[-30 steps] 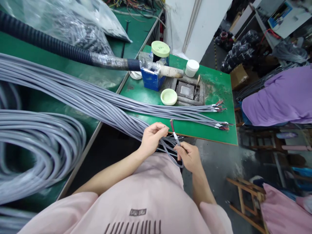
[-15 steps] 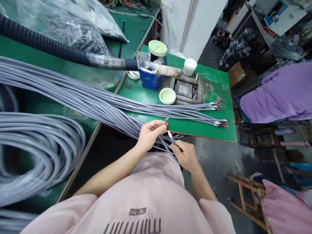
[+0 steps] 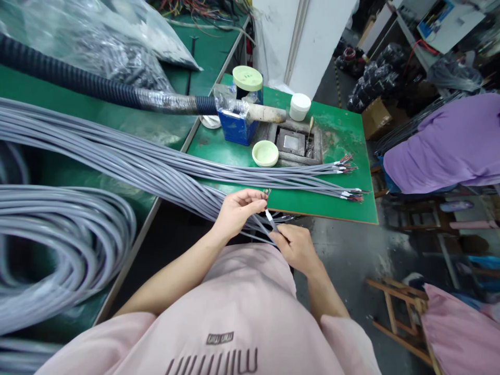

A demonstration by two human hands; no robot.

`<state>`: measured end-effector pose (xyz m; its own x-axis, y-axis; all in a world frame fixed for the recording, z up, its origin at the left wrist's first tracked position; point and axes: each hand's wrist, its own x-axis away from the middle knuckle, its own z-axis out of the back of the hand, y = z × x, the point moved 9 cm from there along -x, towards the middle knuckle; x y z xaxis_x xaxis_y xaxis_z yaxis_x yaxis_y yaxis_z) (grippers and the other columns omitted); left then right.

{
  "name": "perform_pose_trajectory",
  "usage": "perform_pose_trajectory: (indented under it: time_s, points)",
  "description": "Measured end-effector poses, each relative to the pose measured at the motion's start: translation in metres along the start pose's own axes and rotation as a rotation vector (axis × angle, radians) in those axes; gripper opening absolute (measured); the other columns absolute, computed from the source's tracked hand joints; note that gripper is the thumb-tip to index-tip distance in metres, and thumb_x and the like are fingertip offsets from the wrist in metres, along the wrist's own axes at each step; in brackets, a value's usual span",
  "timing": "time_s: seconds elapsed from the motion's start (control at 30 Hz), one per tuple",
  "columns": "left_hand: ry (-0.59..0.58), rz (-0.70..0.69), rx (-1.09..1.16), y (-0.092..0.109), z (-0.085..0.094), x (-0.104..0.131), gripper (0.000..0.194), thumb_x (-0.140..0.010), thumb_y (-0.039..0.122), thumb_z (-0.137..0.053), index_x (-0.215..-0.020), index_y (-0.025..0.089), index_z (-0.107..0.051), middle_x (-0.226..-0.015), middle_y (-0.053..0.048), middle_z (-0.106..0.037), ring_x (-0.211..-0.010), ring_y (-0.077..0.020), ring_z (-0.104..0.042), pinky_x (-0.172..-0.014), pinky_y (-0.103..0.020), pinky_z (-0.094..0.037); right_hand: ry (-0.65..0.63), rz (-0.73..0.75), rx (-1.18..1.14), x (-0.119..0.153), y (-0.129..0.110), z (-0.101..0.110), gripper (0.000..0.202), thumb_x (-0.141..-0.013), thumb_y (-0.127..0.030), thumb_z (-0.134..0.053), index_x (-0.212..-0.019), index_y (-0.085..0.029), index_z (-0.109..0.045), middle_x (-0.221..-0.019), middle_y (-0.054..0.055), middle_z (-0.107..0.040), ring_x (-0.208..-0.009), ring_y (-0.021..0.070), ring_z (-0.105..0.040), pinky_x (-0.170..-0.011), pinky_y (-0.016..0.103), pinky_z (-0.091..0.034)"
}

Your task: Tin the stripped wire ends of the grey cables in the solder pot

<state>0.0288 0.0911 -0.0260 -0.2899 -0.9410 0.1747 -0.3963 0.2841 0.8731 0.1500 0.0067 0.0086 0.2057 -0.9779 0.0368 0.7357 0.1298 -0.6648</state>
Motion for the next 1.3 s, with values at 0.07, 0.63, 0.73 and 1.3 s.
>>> perform_pose_trajectory:
  time_s: [0.07, 0.63, 0.73, 1.3]
  points:
    - [-0.003, -0.06, -0.081, 0.009, 0.0, 0.002, 0.026, -0.064, 0.036, -0.083, -0.075, 0.016, -0.071, -0.063, 0.0, -0.067, -0.056, -0.0101, -0.058, -0.061, -0.025, -0.048, -0.011, -0.011, -0.053, 0.0, 0.002, -0.001, 0.035, -0.094, -0.039, -0.049, -0.068, -0.018, -0.061, -0.061, -0.001, -0.056, -0.058, 0.0111, -0.049, -0.061, 0.026, -0.036]
    - [0.002, -0.207, 0.079, -0.007, -0.026, 0.026, 0.027, -0.068, 0.04, -0.08, -0.061, 0.02, -0.064, -0.058, 0.002, -0.06, -0.057, -0.0114, -0.053, -0.062, -0.028, -0.042, 0.32, -0.231, -0.865, -0.023, 0.027, -0.001, 0.037, -0.079, -0.055, -0.061, -0.086, -0.021, -0.074, -0.04, -0.003, -0.049, -0.038, 0.0112, -0.043, -0.044, 0.027, -0.04]
    - [0.024, -0.038, 0.319, -0.02, -0.029, 0.018, 0.032, -0.063, 0.037, -0.084, -0.061, 0.018, -0.058, -0.06, 0.004, -0.06, -0.055, -0.0081, -0.05, -0.059, -0.024, -0.041, 0.426, -0.121, -0.654, -0.025, 0.017, 0.017, 0.032, -0.084, -0.047, -0.06, -0.093, -0.02, -0.075, -0.048, -0.001, -0.058, -0.043, 0.0122, -0.049, -0.048, 0.028, -0.042]
    - [0.305, -0.137, 0.397, 0.003, 0.037, -0.006, 0.023, -0.069, 0.037, -0.078, -0.071, 0.018, -0.067, -0.052, 0.006, -0.051, -0.05, -0.0054, -0.044, -0.053, -0.02, -0.036, 0.402, 0.04, -0.064, -0.072, -0.017, 0.059, 0.04, -0.087, -0.039, -0.06, -0.053, -0.02, -0.052, -0.048, -0.004, -0.051, -0.047, 0.0093, -0.043, -0.053, 0.025, -0.035]
